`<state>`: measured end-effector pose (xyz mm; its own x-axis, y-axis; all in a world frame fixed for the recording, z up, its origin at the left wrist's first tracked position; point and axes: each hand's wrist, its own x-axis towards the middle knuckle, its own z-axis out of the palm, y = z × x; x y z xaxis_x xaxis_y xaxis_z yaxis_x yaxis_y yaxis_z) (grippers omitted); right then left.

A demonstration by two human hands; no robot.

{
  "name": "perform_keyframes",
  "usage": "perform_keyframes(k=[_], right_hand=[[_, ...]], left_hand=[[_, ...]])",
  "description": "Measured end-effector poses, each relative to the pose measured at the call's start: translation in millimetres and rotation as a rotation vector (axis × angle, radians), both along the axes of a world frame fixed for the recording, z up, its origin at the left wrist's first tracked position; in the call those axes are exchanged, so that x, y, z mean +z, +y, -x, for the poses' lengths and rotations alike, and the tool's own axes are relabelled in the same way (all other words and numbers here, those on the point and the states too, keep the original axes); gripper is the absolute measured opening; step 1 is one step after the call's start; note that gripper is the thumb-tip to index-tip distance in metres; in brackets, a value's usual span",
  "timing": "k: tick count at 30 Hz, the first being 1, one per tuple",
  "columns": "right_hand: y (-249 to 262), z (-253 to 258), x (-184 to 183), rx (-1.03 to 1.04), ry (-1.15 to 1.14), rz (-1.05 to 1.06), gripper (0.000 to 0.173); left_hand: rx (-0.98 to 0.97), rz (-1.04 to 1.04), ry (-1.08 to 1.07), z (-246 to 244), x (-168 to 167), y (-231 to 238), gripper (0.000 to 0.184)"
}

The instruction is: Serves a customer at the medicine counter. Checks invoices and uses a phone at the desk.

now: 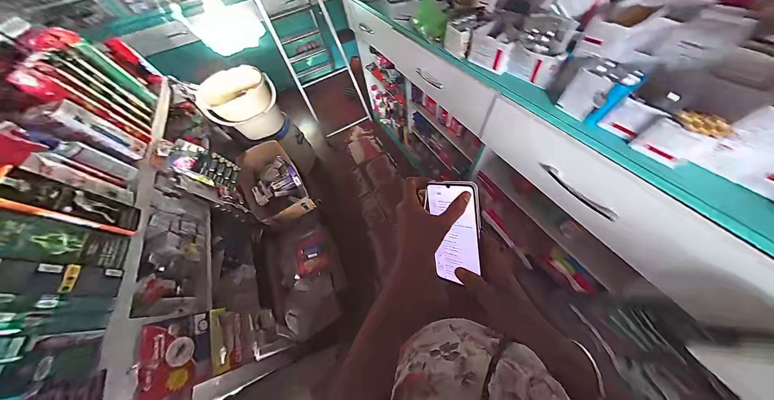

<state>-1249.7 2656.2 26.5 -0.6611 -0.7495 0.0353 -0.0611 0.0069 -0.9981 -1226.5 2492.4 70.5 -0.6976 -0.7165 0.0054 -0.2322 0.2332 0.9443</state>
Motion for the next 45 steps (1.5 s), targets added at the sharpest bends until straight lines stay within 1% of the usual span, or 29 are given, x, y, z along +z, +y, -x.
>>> perform_keyframes(k=[2, 4, 7, 8, 12, 15, 18, 20, 22, 25, 27, 29, 32, 34, 36, 38, 40, 42, 45], right_hand=[[-44.7, 43.4, 4.3, 0.083, -0.010, 0.006, 0.066], [-90.2, 82.3, 2.3, 0.187, -0.074, 0.033, 0.065], [-163.4, 132.4, -5.5, 0.333, -0.188, 0.055, 0.067], [-191.5, 148.0, -8.6, 0.357, -0.204, 0.061, 0.068], [-313.0, 203.1, -20.6, 0.369, -0.204, 0.008, 0.072], [-407.2, 243.7, -21.3, 0.363, -0.236, 0.010, 0.071], [-493.0, 291.9, -19.6, 0.371, -0.221, 0.042, 0.072], [-541.7, 321.1, -16.3, 0.350, -0.260, 0.034, 0.074], [-590.7, 352.6, -19.6, 0.328, -0.307, 0.061, 0.073], [-663.3, 404.4, -36.3, 0.306, -0.380, 0.139, 0.075], [-712.5, 441.9, -48.0, 0.273, -0.412, 0.144, 0.075], [-758.7, 481.3, -51.6, 0.228, -0.400, 0.121, 0.070], [-832.9, 554.5, -46.8, 0.210, -0.335, 0.142, 0.066], [-873.0, 589.3, -44.0, 0.170, -0.367, 0.201, 0.064], [-901.9, 619.9, -37.7, 0.110, -0.442, 0.257, 0.066], [-928.7, 648.3, -30.4, 0.019, -0.485, 0.267, 0.065], [-951.0, 677.7, -27.7, -0.078, -0.452, 0.268, 0.062], [-968.1, 703.3, -27.3, -0.188, -0.406, 0.288, 0.056], [-993.7, 727.7, -24.8, -0.411, -0.385, 0.288, 0.047]], left_hand=[[0.071, -0.001, 0.004, 27.9, 5.2, -43.6, 0.066], [0.132, -0.015, 0.053, 49.1, 3.1, -89.5, 0.056], [0.199, -0.035, 0.152, 76.8, -17.4, -162.9, 0.042], [0.219, -0.043, 0.176, 87.4, -24.2, -189.9, 0.040], [0.279, -0.073, 0.202, 137.3, -38.7, -309.1, 0.042], [0.297, -0.052, 0.213, 183.1, -39.2, -403.4, 0.039], [0.286, -0.036, 0.197, 231.8, -35.8, -491.1, 0.036], [0.256, -0.084, 0.176, 262.2, -33.3, -542.1, 0.032], [0.222, -0.127, 0.155, 294.3, -36.6, -593.2, 0.030], [0.136, -0.146, 0.184, 344.3, -52.2, -668.5, 0.034], [0.109, -0.123, 0.202, 378.9, -63.4, -719.1, 0.032], [0.123, -0.155, 0.187, 418.3, -70.5, -766.4, 0.028], [0.102, -0.223, 0.196, 497.9, -65.0, -845.3, 0.022], [0.021, -0.208, 0.134, 539.6, -56.6, -893.0, 0.025], [-0.072, -0.198, 0.120, 579.3, -49.2, -935.4, 0.026], [-0.149, -0.204, 0.196, 619.7, -49.5, -978.4, 0.026], [-0.232, -0.210, 0.222, 664.5, -48.3, -1015.5, 0.027], [-0.336, -0.222, 0.198, 713.8, -51.0, -1042.2, 0.028], [-0.551, -0.221, 0.146, 782.7, -59.9, -1077.6, 0.027]])
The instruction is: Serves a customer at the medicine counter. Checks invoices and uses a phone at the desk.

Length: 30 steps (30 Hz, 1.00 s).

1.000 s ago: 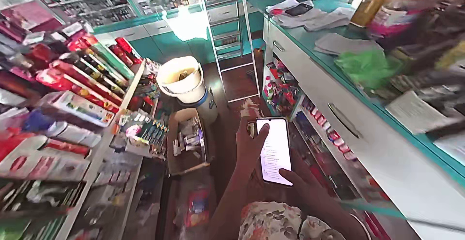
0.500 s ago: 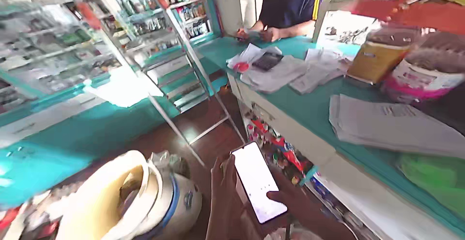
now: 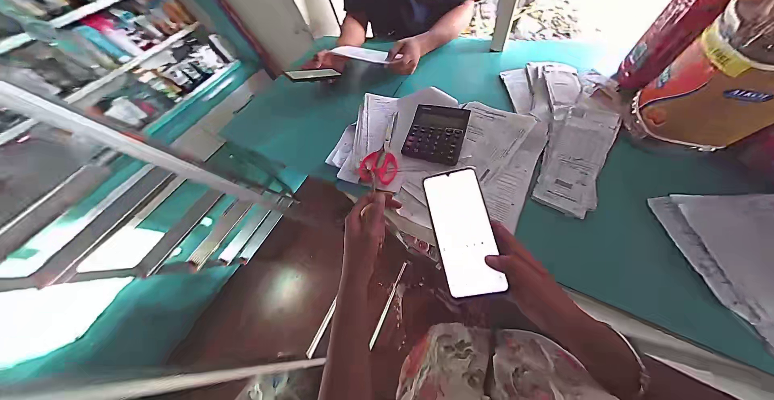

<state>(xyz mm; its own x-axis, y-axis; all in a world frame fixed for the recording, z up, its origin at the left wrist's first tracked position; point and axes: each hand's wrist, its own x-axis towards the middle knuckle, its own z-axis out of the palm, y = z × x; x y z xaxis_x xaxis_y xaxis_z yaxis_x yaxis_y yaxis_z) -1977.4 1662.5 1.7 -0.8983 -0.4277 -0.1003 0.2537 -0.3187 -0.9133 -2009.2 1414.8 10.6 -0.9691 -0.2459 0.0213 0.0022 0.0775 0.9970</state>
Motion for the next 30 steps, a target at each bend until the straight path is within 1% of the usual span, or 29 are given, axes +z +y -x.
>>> perform_keyframes(k=[3, 6, 8, 12, 16, 18, 19, 20, 22, 25, 26, 27, 29, 30], right_hand=[[-24.0, 16.8, 4.0, -0.234, -0.060, -0.001, 0.049], [-45.9, 30.7, 8.6, -0.433, -0.153, 0.001, 0.052], [-54.6, 35.9, 7.7, -0.526, -0.177, 0.007, 0.050], [-63.3, 38.0, 1.6, -0.605, -0.166, 0.054, 0.055], [-70.8, 38.6, 4.4, -0.648, -0.125, 0.067, 0.050], [-73.5, 39.0, 7.6, -0.653, -0.105, 0.060, 0.051], [-73.0, 39.1, 5.7, -0.644, -0.086, 0.077, 0.051], [-71.7, 39.1, 3.1, -0.633, -0.077, 0.105, 0.053], [-70.0, 41.6, -2.4, -0.630, -0.055, 0.116, 0.059], [-67.1, 43.5, -6.1, -0.624, -0.025, 0.106, 0.060], [-65.9, 43.4, -6.7, -0.628, -0.024, 0.104, 0.061], [-64.3, 42.8, -7.2, -0.630, -0.026, 0.104, 0.060], [-60.7, 42.1, -6.9, -0.643, -0.027, 0.096, 0.058], [-60.0, 42.2, -6.6, -0.655, -0.033, 0.084, 0.059]], left_hand=[[-0.130, 0.078, 0.010, 63.4, 0.1, -28.0, 0.025], [-0.182, 0.105, -0.043, 121.8, 0.8, -57.5, 0.028], [-0.201, 0.103, -0.072, 155.2, -2.3, -72.5, 0.031], [-0.164, -0.002, -0.088, 204.1, -14.3, -94.4, 0.038], [-0.077, 0.083, -0.097, 241.7, -21.0, -115.9, 0.041], [-0.085, 0.137, -0.110, 262.5, -17.0, -124.5, 0.046], [-0.089, 0.153, -0.126, 272.1, -14.5, -125.8, 0.045], [-0.092, 0.165, -0.141, 280.9, -13.0, -125.5, 0.039], [-0.099, 0.149, -0.192, 292.9, -7.2, -123.4, 0.032], [-0.067, 0.066, -0.251, 293.9, 5.1, -120.4, 0.027], [-0.045, 0.049, -0.237, 289.9, 8.1, -120.4, 0.030], [-0.027, 0.051, -0.208, 282.9, 10.4, -121.1, 0.037], [-0.030, 0.104, -0.113, 266.4, 14.9, -121.8, 0.051], [-0.050, 0.092, -0.076, 261.5, 15.3, -122.0, 0.053]])
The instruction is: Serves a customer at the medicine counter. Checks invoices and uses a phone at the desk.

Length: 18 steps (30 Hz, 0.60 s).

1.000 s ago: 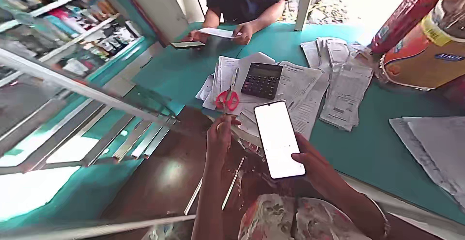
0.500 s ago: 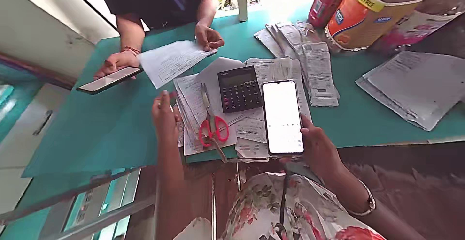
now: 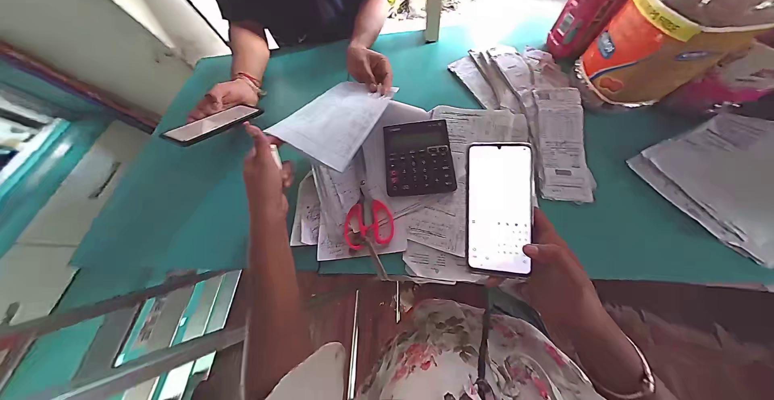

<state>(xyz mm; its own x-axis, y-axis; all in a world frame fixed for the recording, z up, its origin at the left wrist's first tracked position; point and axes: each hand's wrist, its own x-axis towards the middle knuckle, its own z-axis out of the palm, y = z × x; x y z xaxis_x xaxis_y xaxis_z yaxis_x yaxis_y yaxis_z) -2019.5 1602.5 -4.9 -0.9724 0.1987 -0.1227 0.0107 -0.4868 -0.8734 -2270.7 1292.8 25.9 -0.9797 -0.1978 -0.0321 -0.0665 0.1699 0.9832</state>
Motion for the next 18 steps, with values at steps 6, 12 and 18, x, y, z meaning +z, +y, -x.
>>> perform_keyframes(k=[6, 12, 18], right_hand=[[9.4, 1.4, -1.4, -0.046, -0.026, -0.043, 0.064], [21.2, 0.1, 1.7, -0.053, -0.042, -0.098, 0.069], [25.0, 0.2, 4.2, -0.076, -0.120, -0.149, 0.060]], left_hand=[[-0.008, 0.061, 0.005, 1.6, -5.4, 9.0, 0.023], [-0.002, -0.113, 0.003, -44.1, 4.6, 6.4, 0.007], [-0.036, -0.158, -0.155, -96.2, -19.7, 0.1, 0.014]])
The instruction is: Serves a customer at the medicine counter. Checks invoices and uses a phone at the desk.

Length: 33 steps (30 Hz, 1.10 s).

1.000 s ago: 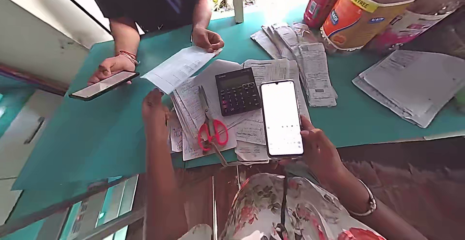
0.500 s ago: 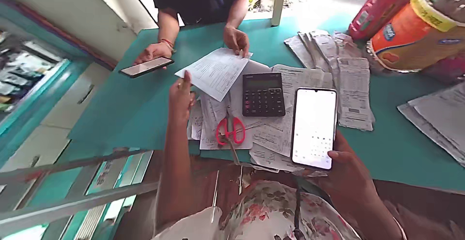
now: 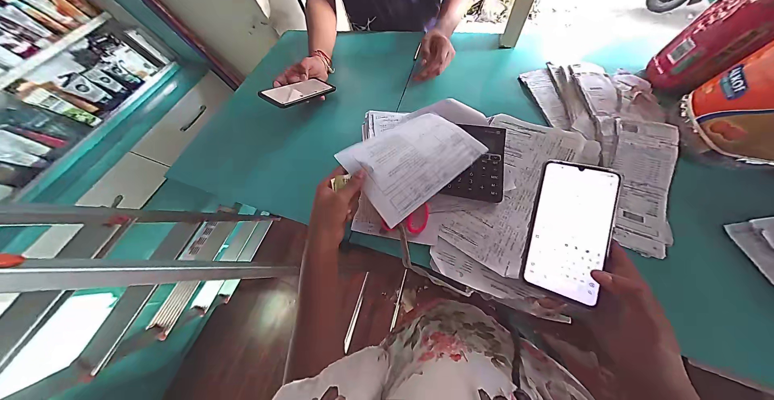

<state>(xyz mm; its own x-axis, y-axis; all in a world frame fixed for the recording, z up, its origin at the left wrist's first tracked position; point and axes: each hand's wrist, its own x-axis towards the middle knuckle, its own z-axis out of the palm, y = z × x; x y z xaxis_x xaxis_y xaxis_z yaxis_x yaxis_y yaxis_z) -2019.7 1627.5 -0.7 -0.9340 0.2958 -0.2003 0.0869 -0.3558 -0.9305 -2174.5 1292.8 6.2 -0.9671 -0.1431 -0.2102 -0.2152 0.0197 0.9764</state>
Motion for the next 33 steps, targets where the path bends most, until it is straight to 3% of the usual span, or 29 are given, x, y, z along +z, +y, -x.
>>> perform_keyframes(k=[3, 7, 10, 13, 16, 18, 20, 22, 24, 27, 30, 33], right_hand=[[2.4, -1.3, -3.2, 0.004, -0.006, -0.019, 0.060], [4.7, -1.0, -4.1, 0.014, -0.075, -0.038, 0.062], [8.2, -0.3, -6.4, 0.035, -0.073, -0.021, 0.071], [12.4, 1.5, -11.4, 0.072, -0.032, 0.006, 0.081], [17.0, -2.1, -16.7, 0.114, 0.019, 0.037, 0.084], [18.7, -2.5, -18.7, 0.134, 0.069, 0.072, 0.079], [20.8, -2.5, -21.2, 0.155, 0.120, 0.095, 0.073], [22.0, -3.1, -25.0, 0.164, 0.171, 0.129, 0.069], [22.3, -3.8, -28.8, 0.161, 0.203, 0.145, 0.067], [22.4, -4.4, -27.8, 0.132, 0.197, 0.180, 0.068], [23.3, -4.2, -27.5, 0.144, 0.235, 0.244, 0.067], [23.3, -6.9, -30.3, 0.149, 0.265, 0.246, 0.067]], left_hand=[[-0.059, 0.132, -0.083, -13.9, -6.3, -6.6, 0.017], [-0.065, 0.479, -0.060, -22.9, -1.8, -10.0, 0.026], [-0.023, 0.701, -0.064, -35.2, 10.5, -2.1, 0.027], [-0.105, 0.998, -0.175, -54.9, 37.1, 4.0, 0.046], [-0.115, 1.322, 0.147, -60.9, 64.7, 14.2, 0.035], [-0.413, 1.406, 0.474, -42.6, 76.0, 30.8, 0.027], [-0.949, 1.294, 0.677, -8.3, 79.2, 57.6, 0.046], [-1.443, 1.316, 0.542, 14.7, 88.2, 87.5, 0.068], [-1.707, 1.508, 0.351, 17.9, 95.6, 109.5, 0.070], [-1.805, 1.735, 0.256, 11.9, 95.4, 123.6, 0.050], [-1.766, 1.779, 0.479, 22.3, 92.1, 122.1, 0.034], [-1.548, 1.615, 0.802, 35.5, 114.6, 114.8, 0.026]])
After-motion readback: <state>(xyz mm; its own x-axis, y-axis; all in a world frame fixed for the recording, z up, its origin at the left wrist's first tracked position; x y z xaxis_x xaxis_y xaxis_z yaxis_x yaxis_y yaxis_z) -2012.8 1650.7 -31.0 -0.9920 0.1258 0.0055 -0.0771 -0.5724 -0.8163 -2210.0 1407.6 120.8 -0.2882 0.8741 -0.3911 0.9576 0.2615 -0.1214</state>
